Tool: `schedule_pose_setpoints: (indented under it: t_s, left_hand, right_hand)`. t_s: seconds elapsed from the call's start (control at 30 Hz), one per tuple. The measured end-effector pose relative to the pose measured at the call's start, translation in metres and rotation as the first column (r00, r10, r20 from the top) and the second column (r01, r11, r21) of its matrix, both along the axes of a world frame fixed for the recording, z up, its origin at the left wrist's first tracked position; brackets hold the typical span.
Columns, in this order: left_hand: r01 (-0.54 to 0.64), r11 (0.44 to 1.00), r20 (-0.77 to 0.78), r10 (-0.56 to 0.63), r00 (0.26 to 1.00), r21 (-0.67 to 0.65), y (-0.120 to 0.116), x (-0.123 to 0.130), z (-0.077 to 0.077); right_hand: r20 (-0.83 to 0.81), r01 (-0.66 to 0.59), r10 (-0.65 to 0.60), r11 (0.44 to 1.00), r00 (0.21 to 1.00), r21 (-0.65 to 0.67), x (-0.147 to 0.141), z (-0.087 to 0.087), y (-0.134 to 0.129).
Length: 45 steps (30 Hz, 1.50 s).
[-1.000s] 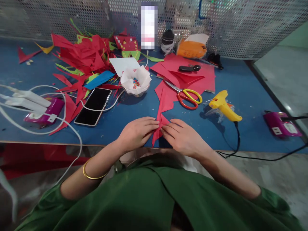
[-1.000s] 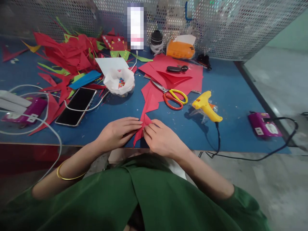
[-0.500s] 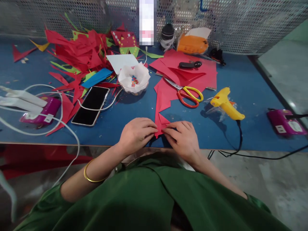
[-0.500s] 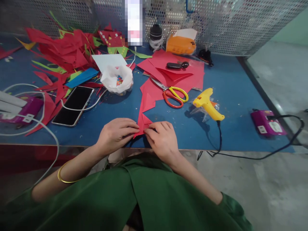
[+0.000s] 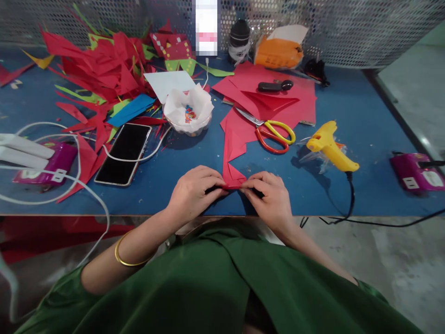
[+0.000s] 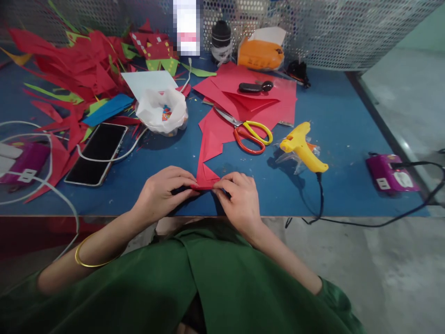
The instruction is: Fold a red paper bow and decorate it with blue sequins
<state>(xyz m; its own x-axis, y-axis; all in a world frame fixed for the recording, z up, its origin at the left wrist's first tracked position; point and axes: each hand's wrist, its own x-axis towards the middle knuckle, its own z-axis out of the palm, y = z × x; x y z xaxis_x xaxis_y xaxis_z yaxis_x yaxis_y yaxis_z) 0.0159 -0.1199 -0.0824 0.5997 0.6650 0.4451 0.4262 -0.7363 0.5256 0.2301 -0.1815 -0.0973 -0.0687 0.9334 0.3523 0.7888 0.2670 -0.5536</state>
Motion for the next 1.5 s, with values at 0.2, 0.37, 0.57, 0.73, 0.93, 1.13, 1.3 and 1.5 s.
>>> schedule_pose_setpoints:
  t_s: [0.2, 0.37, 0.57, 0.73, 0.93, 1.13, 1.3, 1.5]
  left_hand:
    - [-0.019, 1.000, -0.002, 0.019, 1.000, -0.004, 0.004, 0.000, 0.000]
    - [-0.037, 0.996, 0.004, 0.037, 0.999, -0.083, 0.005, 0.002, 0.002]
    - [-0.091, 0.977, -0.030, 0.087, 0.996, -0.194, 0.004, 0.005, 0.006]
    - [-0.105, 0.973, -0.001, 0.107, 0.994, -0.206, 0.002, 0.005, 0.005]
    - [-0.111, 0.974, -0.020, 0.110, 0.994, -0.195, 0.002, 0.004, 0.004]
    - [-0.125, 0.976, -0.093, 0.110, 0.990, -0.177, 0.003, 0.004, 0.006]
    - [-0.135, 0.973, -0.112, 0.115, 0.987, -0.190, 0.003, 0.005, 0.007]
    - [-0.160, 0.970, -0.113, 0.141, 0.984, -0.186, 0.002, 0.007, 0.008]
  right_hand:
    - [0.000, 0.024, -0.024, 0.999, 1.000, -0.025, -0.003, 0.001, -0.001]
    - [0.030, 0.033, -0.030, 0.996, 0.999, -0.078, -0.006, 0.006, 0.001]
    - [0.042, 0.036, -0.032, 0.993, 0.999, -0.114, -0.009, 0.011, 0.002]
    - [0.052, 0.030, -0.024, 0.994, 0.998, -0.107, -0.008, 0.010, 0.002]
    - [0.074, 0.027, -0.021, 0.996, 0.997, -0.082, -0.007, 0.010, 0.002]
    - [0.092, 0.036, -0.028, 0.995, 0.995, -0.089, -0.008, 0.010, 0.003]
    - [0.099, 0.042, -0.032, 0.994, 0.995, -0.103, -0.008, 0.010, 0.003]
    - [0.093, 0.054, -0.044, 0.992, 0.995, -0.110, -0.009, 0.011, 0.003]
